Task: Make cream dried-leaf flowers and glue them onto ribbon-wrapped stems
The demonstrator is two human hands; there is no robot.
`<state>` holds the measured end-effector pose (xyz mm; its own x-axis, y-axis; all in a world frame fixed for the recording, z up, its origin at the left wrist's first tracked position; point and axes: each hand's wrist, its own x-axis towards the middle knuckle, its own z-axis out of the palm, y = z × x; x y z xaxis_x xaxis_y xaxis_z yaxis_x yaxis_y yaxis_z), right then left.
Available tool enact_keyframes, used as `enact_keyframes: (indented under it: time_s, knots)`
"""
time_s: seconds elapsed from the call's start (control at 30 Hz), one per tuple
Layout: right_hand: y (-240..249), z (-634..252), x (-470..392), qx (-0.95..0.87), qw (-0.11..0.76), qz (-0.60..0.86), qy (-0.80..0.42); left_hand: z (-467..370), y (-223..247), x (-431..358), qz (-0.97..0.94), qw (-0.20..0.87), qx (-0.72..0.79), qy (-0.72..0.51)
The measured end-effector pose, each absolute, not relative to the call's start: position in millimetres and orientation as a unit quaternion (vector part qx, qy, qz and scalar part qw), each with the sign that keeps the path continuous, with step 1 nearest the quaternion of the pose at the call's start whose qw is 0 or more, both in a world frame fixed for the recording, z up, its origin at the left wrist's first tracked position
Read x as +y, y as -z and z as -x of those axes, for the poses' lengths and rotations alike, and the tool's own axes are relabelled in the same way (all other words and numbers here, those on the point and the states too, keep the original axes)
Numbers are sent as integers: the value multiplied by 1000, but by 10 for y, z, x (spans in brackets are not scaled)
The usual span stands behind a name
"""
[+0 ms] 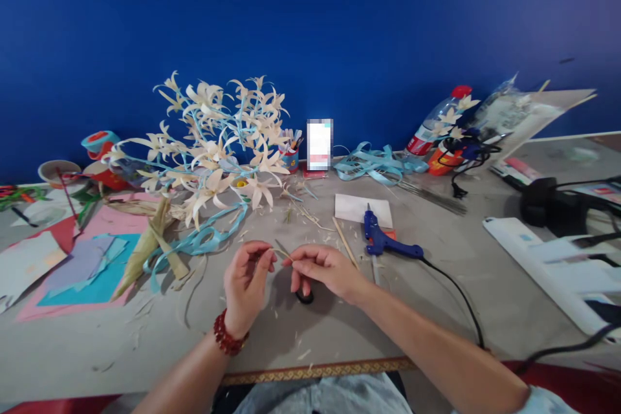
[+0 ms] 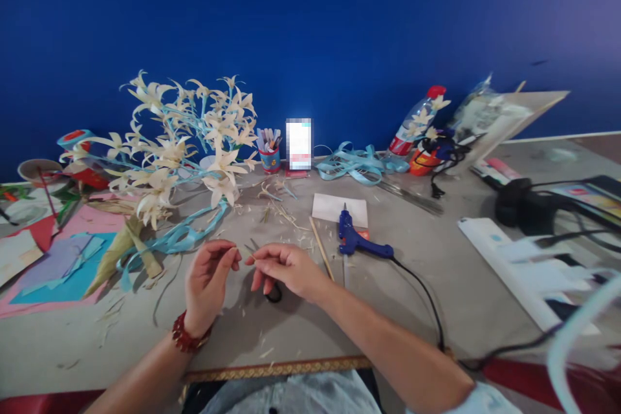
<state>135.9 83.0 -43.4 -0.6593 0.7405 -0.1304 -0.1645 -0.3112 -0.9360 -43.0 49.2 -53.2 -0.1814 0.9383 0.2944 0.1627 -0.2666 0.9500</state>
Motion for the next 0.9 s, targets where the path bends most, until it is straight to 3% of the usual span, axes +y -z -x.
enact_keyframes:
  time_s: [0.27,0.6,0.9]
  knots:
    - [433,-1323,783,-543,345,328,-692,391,570,435,-576,390,455,-556]
    - [356,-1389,741,-838,358,323,-254,376,560,465,-539,485,454,-517]
    - [298,-1424,763,-872,334,275,-231,356,496,452,-519,550,413,-508]
